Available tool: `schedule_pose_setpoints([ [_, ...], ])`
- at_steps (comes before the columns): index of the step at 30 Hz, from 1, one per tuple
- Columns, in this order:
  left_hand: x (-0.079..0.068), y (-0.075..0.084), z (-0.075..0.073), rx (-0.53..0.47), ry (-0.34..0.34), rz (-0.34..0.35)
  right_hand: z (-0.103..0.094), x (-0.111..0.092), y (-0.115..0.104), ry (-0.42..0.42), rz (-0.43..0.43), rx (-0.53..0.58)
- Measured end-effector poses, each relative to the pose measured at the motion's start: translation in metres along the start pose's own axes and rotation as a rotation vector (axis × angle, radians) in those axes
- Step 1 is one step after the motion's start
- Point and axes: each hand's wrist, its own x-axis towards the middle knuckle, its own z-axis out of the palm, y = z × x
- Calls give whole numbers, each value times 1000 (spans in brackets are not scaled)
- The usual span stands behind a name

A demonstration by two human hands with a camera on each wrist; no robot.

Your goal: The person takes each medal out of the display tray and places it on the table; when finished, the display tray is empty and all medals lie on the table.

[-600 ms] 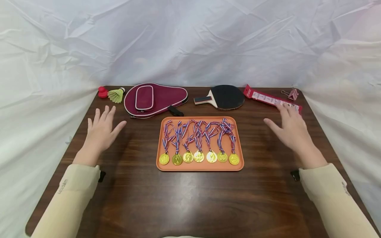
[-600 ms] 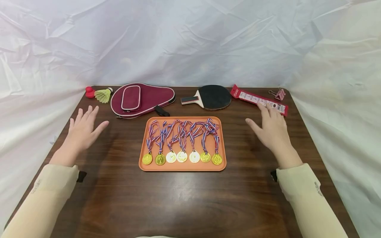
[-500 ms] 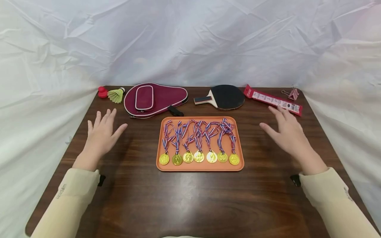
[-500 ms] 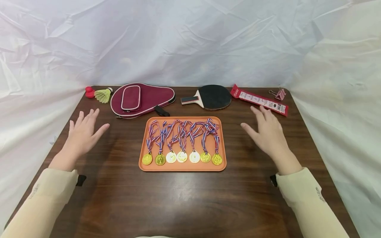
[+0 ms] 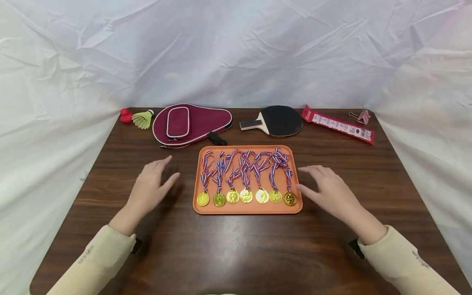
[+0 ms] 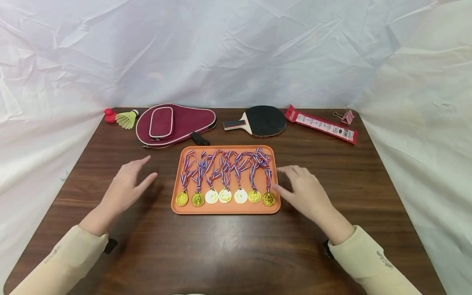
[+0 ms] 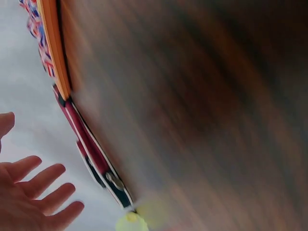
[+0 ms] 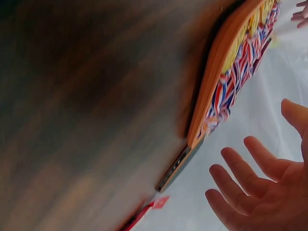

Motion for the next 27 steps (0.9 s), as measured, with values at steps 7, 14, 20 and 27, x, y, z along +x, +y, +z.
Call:
schedule_pose_setpoints([
  [7,-7,14,8,-158,-161,-78,9,-7,-8,-69,60,92],
  [14,-7,16,18,-313,-261,-97,17,-6,-7,-105,66,161],
  [20,-6,17,23,-359,-321,-106,23,-2,-6,-144,80,148],
  [27,-5,18,28,-343,-397,-116,28,2,-5,-185,88,130],
])
